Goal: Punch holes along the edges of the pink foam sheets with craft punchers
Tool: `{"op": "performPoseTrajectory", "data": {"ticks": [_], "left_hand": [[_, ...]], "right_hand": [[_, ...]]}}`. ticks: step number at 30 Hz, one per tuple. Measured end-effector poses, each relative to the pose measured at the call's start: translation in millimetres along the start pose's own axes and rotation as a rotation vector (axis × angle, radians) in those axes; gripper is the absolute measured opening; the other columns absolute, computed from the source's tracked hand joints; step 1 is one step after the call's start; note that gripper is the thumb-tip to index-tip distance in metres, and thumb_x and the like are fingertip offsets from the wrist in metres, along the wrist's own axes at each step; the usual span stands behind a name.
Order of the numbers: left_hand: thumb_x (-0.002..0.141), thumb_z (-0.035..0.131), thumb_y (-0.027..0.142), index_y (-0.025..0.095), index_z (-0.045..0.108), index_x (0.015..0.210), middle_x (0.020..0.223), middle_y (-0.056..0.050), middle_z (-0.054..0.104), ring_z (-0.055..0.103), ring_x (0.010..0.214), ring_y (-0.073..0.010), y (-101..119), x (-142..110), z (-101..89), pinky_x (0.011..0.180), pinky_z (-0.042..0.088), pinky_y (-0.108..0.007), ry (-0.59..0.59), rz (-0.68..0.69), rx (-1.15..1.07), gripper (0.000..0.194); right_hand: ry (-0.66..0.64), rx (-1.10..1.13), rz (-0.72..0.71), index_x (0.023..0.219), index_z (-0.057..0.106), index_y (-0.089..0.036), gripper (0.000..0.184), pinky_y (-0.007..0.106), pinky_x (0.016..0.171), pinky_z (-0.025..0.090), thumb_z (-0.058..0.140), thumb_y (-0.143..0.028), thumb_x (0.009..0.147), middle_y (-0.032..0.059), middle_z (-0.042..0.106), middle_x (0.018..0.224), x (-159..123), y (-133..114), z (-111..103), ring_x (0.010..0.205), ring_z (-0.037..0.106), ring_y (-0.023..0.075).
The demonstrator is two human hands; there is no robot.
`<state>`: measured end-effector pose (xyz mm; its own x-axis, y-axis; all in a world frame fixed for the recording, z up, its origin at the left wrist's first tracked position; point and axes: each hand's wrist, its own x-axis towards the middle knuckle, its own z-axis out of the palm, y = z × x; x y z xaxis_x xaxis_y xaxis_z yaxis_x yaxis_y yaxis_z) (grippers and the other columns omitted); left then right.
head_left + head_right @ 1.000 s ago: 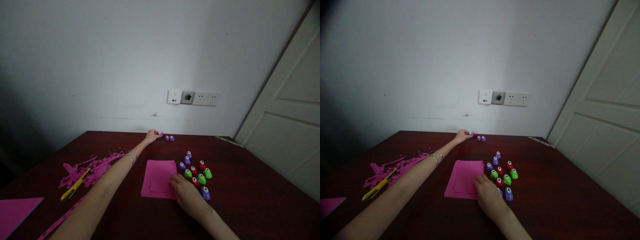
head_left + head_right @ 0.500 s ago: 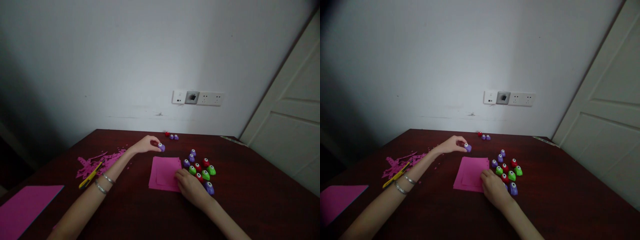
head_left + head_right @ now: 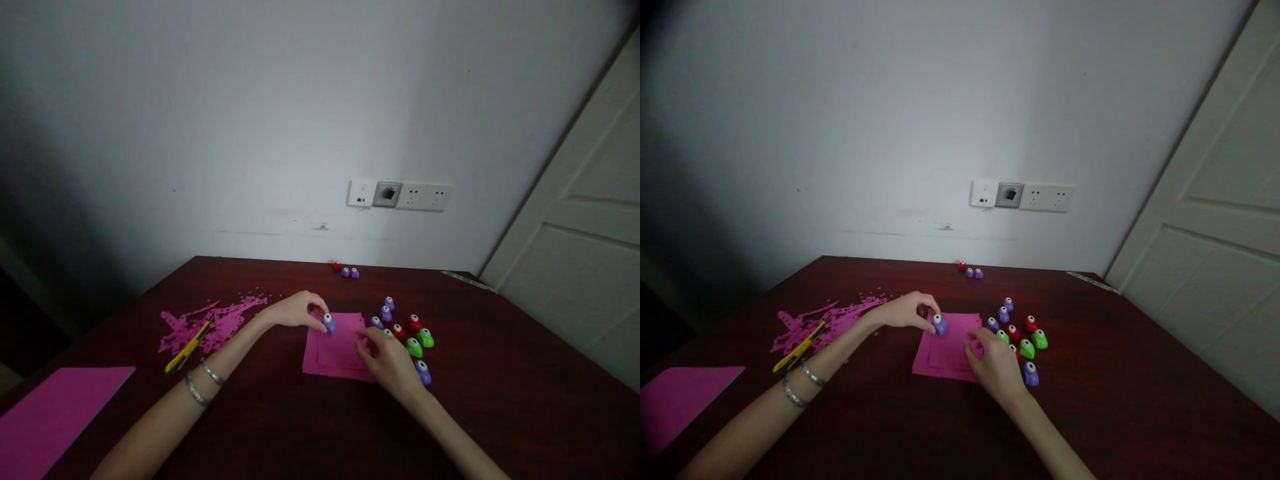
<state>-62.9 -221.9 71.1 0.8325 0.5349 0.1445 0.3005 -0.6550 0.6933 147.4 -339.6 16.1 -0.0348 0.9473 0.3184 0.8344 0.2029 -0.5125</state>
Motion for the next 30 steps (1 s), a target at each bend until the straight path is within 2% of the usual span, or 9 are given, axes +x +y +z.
{"op": "performPoseTrajectory", "data": {"ticks": [3,8,11,18,20,24,27,30], "left_hand": [[0.062,0.073,0.031,0.020,0.068,0.084,0.084,-0.001,0.064,0.057,0.077,-0.0134,7,-1,4.5,0.068,0.040,-0.023,-0.027,0.038,0.006,0.025],[0.064,0.072,0.035,0.019,0.068,0.086,0.083,-0.002,0.063,0.057,0.078,-0.0140,17,-1,11.2,0.067,0.040,-0.023,-0.084,0.081,0.007,0.027],[0.065,0.071,0.034,0.019,0.068,0.086,0.083,-0.002,0.063,0.056,0.078,-0.0142,20,0,13.3,0.069,0.041,-0.024,-0.111,0.088,0.019,0.025],[0.069,0.068,0.034,0.018,0.068,0.092,0.087,-0.004,0.065,0.059,0.080,-0.0148,14,1,14.8,0.072,0.043,-0.024,-0.163,0.091,-0.003,0.029],[0.070,0.066,0.035,0.017,0.067,0.095,0.088,-0.005,0.066,0.060,0.080,-0.0149,5,1,14.3,0.072,0.043,-0.024,-0.130,0.056,0.008,0.030],[0.075,0.059,0.031,0.015,0.070,0.089,0.084,-0.006,0.068,0.061,0.075,-0.0153,-26,6,14.4,0.069,0.043,-0.024,0.018,-0.104,0.137,0.024],[0.076,0.057,0.027,0.016,0.070,0.084,0.085,-0.006,0.068,0.060,0.079,-0.0167,-50,10,17.0,0.073,0.042,-0.025,0.108,-0.244,0.298,0.019],[0.073,0.060,0.031,0.017,0.069,0.087,0.090,-0.007,0.066,0.058,0.085,-0.0205,-64,13,20.7,0.076,0.042,-0.028,0.208,-0.349,0.454,0.022]], "right_hand": [[0.003,0.212,0.016,0.095,0.063,-0.016,0.026,0.028,0.068,0.047,0.052,-0.033,0.078,0.0061,0.067,0.085,5,-11,-9,0.073,0.061,0.0172],[-0.186,0.368,0.070,0.091,0.065,-0.017,0.027,0.026,0.061,0.047,0.061,-0.036,0.071,0.0040,0.069,0.082,6,-29,-15,0.068,0.061,0.0159],[-0.215,0.331,0.083,0.083,0.066,-0.017,0.022,0.025,0.058,0.045,0.063,-0.034,0.069,0.0031,0.069,0.077,6,-33,-11,0.065,0.061,0.0155],[-0.119,0.158,0.102,0.075,0.065,-0.017,0.020,0.026,0.062,0.044,0.058,-0.036,0.073,0.0051,0.067,0.070,-1,-33,0,0.067,0.062,0.0184],[-0.103,0.145,0.109,0.073,0.065,-0.017,0.021,0.026,0.062,0.043,0.057,-0.037,0.074,0.0057,0.067,0.071,-4,-30,2,0.068,0.061,0.0192],[-0.103,0.204,0.102,0.071,0.062,-0.016,0.023,0.026,0.060,0.042,0.053,-0.038,0.077,0.0048,0.066,0.068,-9,-24,6,0.066,0.061,0.0187],[-0.076,0.215,0.089,0.072,0.060,-0.017,0.025,0.026,0.060,0.042,0.051,-0.039,0.079,0.0046,0.066,0.068,-12,-20,7,0.065,0.061,0.0188],[-0.057,0.190,0.107,0.075,0.060,-0.018,0.024,0.027,0.060,0.042,0.050,-0.039,0.079,0.0051,0.066,0.070,-13,-17,9,0.065,0.062,0.0195]]}}
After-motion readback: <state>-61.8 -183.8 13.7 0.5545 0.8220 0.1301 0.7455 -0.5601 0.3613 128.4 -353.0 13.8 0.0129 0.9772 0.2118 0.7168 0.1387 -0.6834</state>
